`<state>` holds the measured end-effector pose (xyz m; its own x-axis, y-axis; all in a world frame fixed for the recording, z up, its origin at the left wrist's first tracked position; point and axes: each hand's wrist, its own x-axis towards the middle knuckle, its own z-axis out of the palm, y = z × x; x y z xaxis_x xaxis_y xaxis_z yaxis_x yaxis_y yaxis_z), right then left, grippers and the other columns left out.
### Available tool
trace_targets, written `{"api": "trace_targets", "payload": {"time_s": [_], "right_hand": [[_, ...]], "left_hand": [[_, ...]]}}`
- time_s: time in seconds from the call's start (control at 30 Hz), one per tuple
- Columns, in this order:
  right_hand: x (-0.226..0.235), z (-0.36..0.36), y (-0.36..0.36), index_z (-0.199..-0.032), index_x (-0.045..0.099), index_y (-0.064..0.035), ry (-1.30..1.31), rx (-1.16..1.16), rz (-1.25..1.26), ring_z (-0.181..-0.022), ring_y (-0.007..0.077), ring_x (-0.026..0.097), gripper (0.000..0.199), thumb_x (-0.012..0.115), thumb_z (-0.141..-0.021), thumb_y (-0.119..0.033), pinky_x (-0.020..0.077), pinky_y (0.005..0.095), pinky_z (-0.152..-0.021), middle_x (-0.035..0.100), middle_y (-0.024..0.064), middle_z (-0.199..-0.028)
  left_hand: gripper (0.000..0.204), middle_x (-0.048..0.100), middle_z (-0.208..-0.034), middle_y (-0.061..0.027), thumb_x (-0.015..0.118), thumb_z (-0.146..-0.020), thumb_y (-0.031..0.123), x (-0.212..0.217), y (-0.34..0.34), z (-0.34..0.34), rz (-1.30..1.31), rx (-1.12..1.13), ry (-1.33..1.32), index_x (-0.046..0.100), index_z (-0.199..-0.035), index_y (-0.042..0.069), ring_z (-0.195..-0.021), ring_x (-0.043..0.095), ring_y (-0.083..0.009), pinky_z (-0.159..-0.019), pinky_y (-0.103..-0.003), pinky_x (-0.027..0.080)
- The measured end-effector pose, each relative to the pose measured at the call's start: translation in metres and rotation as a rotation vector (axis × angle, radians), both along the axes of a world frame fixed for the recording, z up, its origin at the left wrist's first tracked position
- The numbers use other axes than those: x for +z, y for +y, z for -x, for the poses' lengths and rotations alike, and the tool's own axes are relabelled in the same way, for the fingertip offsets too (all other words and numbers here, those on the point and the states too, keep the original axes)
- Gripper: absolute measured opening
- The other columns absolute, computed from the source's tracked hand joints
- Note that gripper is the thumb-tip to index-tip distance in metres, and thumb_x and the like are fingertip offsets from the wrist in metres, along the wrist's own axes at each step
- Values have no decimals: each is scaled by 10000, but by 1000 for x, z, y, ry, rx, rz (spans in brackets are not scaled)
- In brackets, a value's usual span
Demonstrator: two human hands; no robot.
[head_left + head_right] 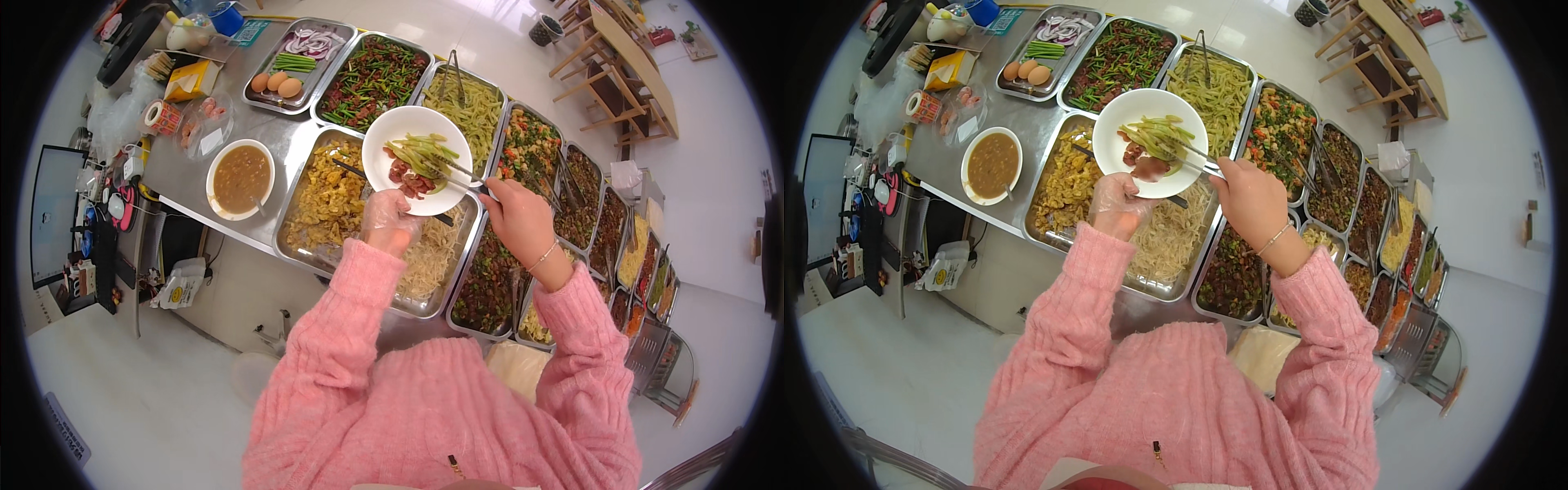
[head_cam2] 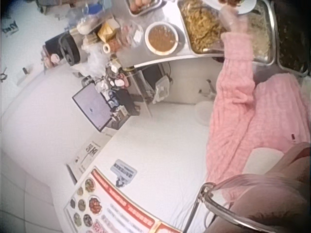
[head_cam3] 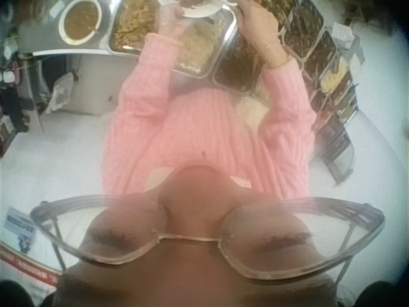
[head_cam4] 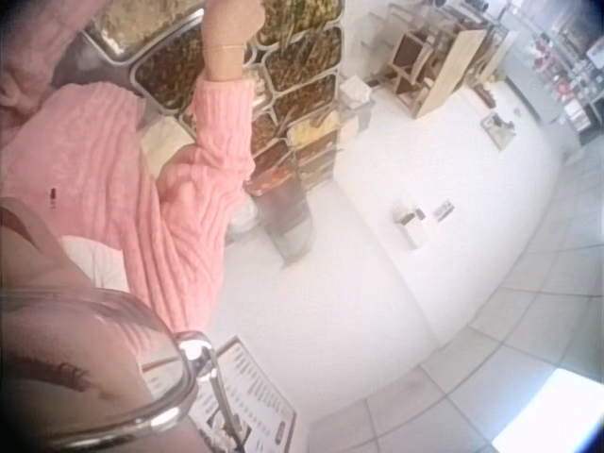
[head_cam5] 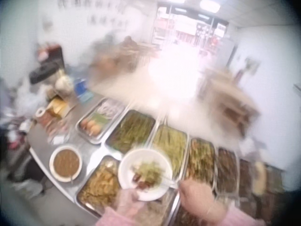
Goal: The person uses tongs to transfer cooked meat and vegetables from buffet trays into a white bowl, then places the bowl into a clear plastic bag. The person handles the bowl, tongs, and bag throughout the sequence.
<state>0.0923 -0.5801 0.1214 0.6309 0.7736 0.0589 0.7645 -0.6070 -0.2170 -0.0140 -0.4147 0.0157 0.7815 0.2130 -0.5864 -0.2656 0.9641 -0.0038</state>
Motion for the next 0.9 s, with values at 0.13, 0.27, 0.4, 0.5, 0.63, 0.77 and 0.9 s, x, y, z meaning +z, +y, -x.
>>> {"api": "trace_targets", "payload": {"time_s": [0.13,0.27,0.4,0.5,0.63,0.77,0.9], "right_hand": [[8,3,-3,-996,650,-83,-72,-33,-7,-648,337,635,152,648,-913,-211,493,428,-544,628,111,-800],[10,9,-10,-1034,648,-82,-76,-59,36,-631,337,623,172,652,-914,-206,488,423,-539,621,105,-803],[9,11,-13,-972,632,-89,-75,-67,31,-610,330,635,159,657,-905,-232,504,417,-529,629,99,-792],[10,15,-17,-930,620,-84,-96,-97,20,-608,329,645,161,660,-897,-237,511,419,-518,639,107,-794],[12,22,-22,-914,610,-74,-93,-137,22,-613,332,646,163,661,-897,-227,510,425,-517,643,118,-800],[15,14,-31,-918,593,-51,-57,-148,-124,-612,308,650,184,636,-932,-229,505,403,-512,635,107,-770],[33,9,-51,-1060,549,-31,953,-441,-312,-596,238,637,212,535,-1030,-241,441,298,-472,659,83,-802]], "left_hand": [[776,512,-1274,-201,355,-555,-144,6,-8,1,-10,-3,46,414,-1318,-13,-1256,495,-411,-1110,-613,400],[800,503,-1302,-202,353,-552,-151,3,-10,4,-19,-32,38,406,-1338,-9,-1287,476,-410,-1109,-612,404],[822,496,-1325,-195,348,-550,-154,3,-12,6,34,-62,43,409,-1353,12,-1304,464,-409,-1113,-617,398],[779,498,-1297,-200,358,-578,-145,3,-16,7,-15,-47,20,391,-1346,-17,-1261,501,-397,-1096,-598,424],[752,499,-1291,-200,362,-597,-140,2,-20,7,-24,-34,45,386,-1340,-24,-1237,523,-391,-1083,-579,446],[745,505,-1289,-196,363,-597,-136,2,-19,6,-30,-34,19,390,-1333,-27,-1233,529,-390,-1078,-580,449],[790,511,-1295,-203,361,-569,-140,8,-14,8,-30,-61,109,400,-1347,-6,-1278,490,-405,-1094,-603,421]]}}
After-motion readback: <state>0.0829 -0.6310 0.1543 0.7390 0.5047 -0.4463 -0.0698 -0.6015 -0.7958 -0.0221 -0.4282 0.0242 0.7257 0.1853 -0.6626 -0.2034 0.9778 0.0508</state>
